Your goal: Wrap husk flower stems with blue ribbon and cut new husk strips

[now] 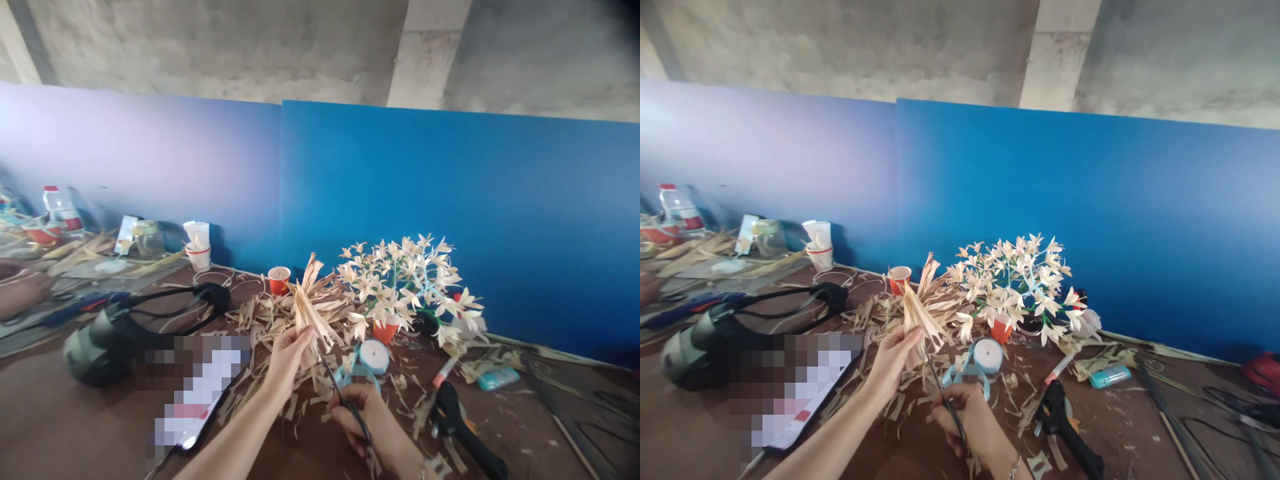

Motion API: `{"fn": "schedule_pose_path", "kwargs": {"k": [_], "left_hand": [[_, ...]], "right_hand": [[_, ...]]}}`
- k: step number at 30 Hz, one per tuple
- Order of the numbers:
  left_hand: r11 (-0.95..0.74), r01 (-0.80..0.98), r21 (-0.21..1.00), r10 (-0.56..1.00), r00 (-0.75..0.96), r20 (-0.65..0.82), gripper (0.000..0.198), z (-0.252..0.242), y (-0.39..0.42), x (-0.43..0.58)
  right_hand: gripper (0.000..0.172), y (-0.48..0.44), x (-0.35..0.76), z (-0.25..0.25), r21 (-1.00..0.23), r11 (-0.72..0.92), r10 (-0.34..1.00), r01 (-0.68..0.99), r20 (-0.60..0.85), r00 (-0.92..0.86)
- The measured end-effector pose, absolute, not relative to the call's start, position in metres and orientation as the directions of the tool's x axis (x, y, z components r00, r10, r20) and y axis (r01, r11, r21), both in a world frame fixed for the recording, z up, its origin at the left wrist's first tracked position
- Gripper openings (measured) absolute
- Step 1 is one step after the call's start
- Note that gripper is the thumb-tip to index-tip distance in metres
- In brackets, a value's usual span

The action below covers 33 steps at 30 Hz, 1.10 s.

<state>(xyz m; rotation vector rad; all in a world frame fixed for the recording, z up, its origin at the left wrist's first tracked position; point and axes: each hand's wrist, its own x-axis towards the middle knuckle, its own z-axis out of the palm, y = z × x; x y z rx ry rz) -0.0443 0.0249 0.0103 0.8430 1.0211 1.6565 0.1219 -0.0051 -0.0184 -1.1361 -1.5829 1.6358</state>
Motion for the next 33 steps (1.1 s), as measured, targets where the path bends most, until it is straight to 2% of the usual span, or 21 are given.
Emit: {"fn": "schedule_pose_path", "kwargs": {"k": [10, 18, 25, 33], "left_hand": [[-0.104, -0.378, 0.92, 0.984, -0.171, 0.041, 0.024, 0.005, 0.028, -0.047], [0.047, -0.448, 0.893, 0.998, -0.011, -0.058, 0.025, 0.005, 0.025, -0.045], [0.084, -0.519, 0.85, 0.996, 0.013, -0.09, 0.023, 0.003, 0.027, -0.045], [0.093, -0.51, 0.855, 0.995, 0.016, -0.099, 0.023, 0.002, 0.027, -0.046]], "right_hand": [[0.032, -0.003, 0.124, -0.02, -0.978, -0.123, 0.862, 0.168, -0.19, -0.47], [0.032, -0.003, 0.125, -0.022, -0.978, -0.113, 0.86, 0.174, -0.184, -0.477], [0.029, -0.002, 0.126, -0.024, -0.976, -0.094, 0.86, 0.195, -0.178, -0.479], [0.027, -0.007, 0.125, -0.01, -0.968, -0.117, 0.87, 0.222, -0.207, -0.448]]}}
